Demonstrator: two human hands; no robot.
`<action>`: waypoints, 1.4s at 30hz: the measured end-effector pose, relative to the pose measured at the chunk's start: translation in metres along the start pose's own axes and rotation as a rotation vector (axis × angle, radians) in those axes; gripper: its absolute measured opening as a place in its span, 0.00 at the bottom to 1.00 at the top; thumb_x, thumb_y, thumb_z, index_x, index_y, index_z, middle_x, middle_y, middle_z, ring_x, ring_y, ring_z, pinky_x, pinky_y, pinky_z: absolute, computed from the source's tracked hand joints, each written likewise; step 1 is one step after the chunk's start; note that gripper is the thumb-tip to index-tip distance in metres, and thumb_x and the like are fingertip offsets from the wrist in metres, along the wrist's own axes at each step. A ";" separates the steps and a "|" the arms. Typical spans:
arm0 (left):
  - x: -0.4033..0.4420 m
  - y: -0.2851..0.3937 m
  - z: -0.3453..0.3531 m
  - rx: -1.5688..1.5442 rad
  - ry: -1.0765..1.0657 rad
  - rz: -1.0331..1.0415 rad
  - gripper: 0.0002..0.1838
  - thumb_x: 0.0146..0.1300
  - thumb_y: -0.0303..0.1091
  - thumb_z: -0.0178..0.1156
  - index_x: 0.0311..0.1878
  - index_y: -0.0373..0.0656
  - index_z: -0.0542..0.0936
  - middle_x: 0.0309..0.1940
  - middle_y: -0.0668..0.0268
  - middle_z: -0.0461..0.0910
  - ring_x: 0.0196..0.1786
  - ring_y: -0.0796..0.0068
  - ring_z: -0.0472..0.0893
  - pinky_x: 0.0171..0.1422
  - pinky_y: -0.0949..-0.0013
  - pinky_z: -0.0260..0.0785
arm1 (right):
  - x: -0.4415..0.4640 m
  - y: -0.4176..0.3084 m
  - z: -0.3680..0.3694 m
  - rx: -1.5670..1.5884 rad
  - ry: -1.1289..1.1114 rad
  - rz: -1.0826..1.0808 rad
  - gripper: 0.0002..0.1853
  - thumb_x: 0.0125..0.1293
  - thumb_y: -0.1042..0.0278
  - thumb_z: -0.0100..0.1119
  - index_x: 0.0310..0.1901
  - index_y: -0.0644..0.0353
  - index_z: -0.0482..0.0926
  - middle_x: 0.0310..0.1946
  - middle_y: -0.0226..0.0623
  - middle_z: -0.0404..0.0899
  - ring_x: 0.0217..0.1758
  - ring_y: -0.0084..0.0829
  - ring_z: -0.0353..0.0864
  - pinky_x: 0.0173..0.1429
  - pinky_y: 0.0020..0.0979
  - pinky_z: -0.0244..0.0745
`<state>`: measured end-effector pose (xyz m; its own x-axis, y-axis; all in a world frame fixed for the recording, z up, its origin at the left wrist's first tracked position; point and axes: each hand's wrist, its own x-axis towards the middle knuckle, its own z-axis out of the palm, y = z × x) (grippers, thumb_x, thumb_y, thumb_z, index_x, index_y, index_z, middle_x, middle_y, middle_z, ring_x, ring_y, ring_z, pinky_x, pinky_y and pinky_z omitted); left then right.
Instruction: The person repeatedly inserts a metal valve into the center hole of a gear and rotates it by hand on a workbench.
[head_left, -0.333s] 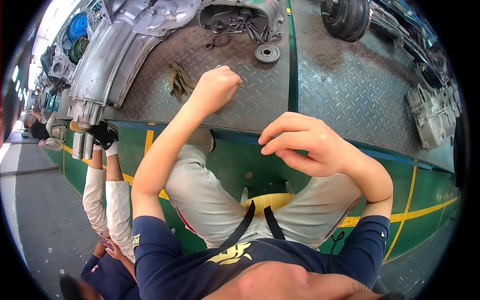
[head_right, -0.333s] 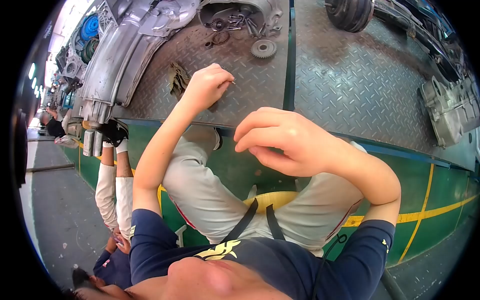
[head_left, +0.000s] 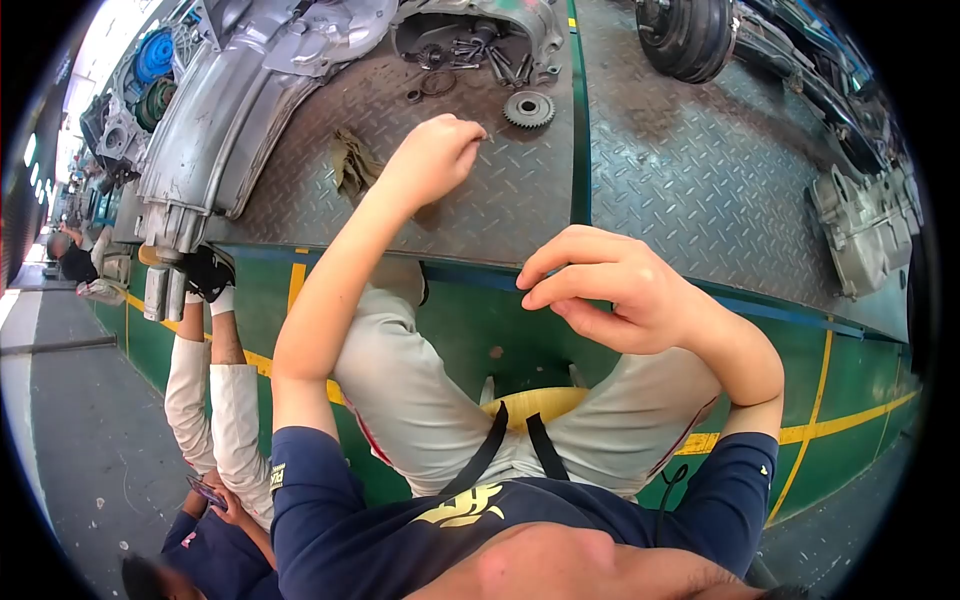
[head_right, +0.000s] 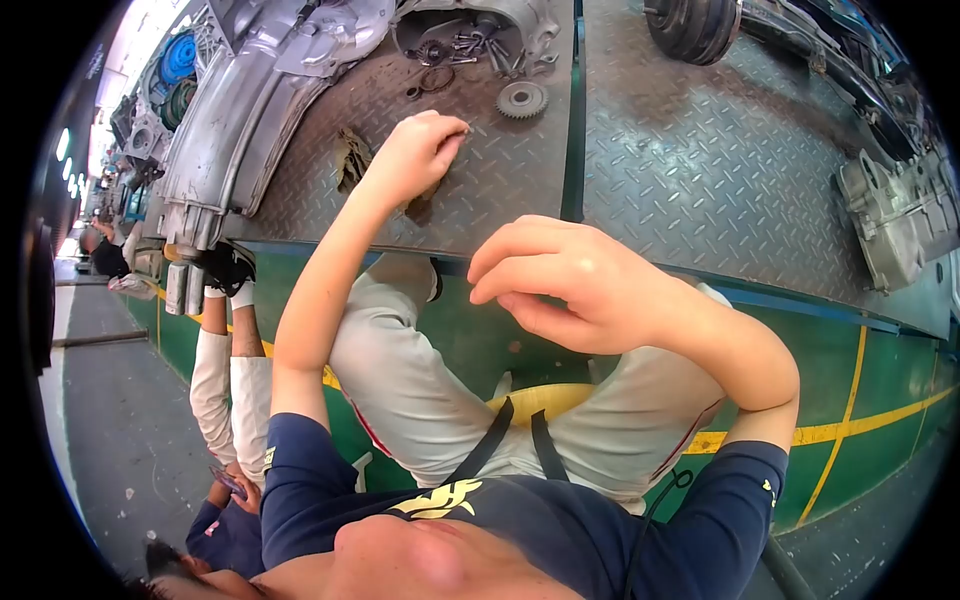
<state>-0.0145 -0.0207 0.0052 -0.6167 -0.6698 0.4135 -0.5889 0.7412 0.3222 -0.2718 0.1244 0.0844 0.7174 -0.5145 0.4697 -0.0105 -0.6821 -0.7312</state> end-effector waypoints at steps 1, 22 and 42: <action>0.003 -0.003 -0.002 -0.013 0.006 -0.027 0.09 0.63 0.27 0.64 0.45 0.35 0.84 0.37 0.53 0.84 0.44 0.48 0.83 0.52 0.54 0.76 | 0.000 0.000 0.000 0.002 -0.001 0.002 0.12 0.61 0.83 0.61 0.46 0.63 0.82 0.48 0.41 0.82 0.49 0.44 0.82 0.51 0.39 0.79; -0.041 -0.055 -0.026 -0.935 0.128 -0.547 0.08 0.62 0.20 0.69 0.33 0.37 0.78 0.43 0.51 0.89 0.39 0.73 0.87 0.46 0.71 0.81 | 0.000 0.005 -0.001 0.008 -0.007 -0.004 0.12 0.60 0.83 0.61 0.46 0.64 0.82 0.48 0.41 0.82 0.50 0.44 0.82 0.52 0.39 0.80; -0.003 -0.003 0.008 0.102 0.214 -0.037 0.15 0.56 0.35 0.77 0.30 0.37 0.80 0.24 0.59 0.81 0.27 0.59 0.81 0.33 0.62 0.73 | 0.004 -0.001 0.006 0.014 -0.008 -0.018 0.13 0.60 0.84 0.61 0.46 0.63 0.83 0.49 0.42 0.82 0.50 0.44 0.82 0.53 0.39 0.79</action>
<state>-0.0154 -0.0213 -0.0039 -0.4753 -0.6638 0.5774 -0.6658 0.7004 0.2571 -0.2647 0.1262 0.0841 0.7232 -0.4981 0.4785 0.0118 -0.6837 -0.7296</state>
